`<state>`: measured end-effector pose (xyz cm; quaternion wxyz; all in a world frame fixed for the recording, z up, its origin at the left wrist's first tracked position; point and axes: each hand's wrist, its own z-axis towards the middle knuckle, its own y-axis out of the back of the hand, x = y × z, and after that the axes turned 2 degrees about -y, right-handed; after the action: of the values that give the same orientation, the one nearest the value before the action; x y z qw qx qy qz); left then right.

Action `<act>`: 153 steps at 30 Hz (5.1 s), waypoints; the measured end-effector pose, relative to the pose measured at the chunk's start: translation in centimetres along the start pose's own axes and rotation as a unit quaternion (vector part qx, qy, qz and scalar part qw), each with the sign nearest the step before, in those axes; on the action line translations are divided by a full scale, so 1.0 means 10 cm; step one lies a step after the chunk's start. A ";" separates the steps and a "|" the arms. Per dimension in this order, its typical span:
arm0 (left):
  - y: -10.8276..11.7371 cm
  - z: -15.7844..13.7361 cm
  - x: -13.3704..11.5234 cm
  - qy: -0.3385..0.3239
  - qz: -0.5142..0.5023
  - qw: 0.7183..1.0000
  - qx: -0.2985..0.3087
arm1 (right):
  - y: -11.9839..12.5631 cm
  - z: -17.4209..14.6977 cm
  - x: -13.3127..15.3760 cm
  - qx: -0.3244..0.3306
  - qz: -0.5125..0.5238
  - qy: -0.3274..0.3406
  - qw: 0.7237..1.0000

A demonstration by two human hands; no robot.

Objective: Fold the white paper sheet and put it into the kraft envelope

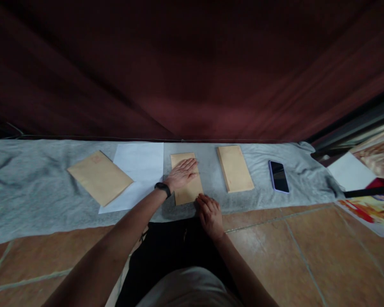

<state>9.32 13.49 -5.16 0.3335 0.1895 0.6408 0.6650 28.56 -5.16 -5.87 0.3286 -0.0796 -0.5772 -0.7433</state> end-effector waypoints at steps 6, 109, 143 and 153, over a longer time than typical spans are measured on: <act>0.04 0.18 0.22 0.038 -0.004 0.999 0.022 | 0.03 0.01 0.02 0.004 -0.009 -0.001 1.000; 0.13 -1.54 -1.07 0.135 0.005 0.987 -0.087 | -0.07 0.06 0.15 -0.013 -0.088 -0.079 0.993; -0.05 -1.39 -0.93 0.112 -0.004 0.986 -0.121 | -0.15 0.74 0.30 0.054 -0.048 0.019 0.997; -0.05 -1.41 -0.94 0.101 0.006 0.989 -0.106 | -0.35 1.04 -0.07 0.064 -0.087 0.019 0.994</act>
<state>6.48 -3.23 -5.50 0.2809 0.0891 0.5962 0.7468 24.35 5.01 -5.75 0.2775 0.0062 -0.6218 -0.7323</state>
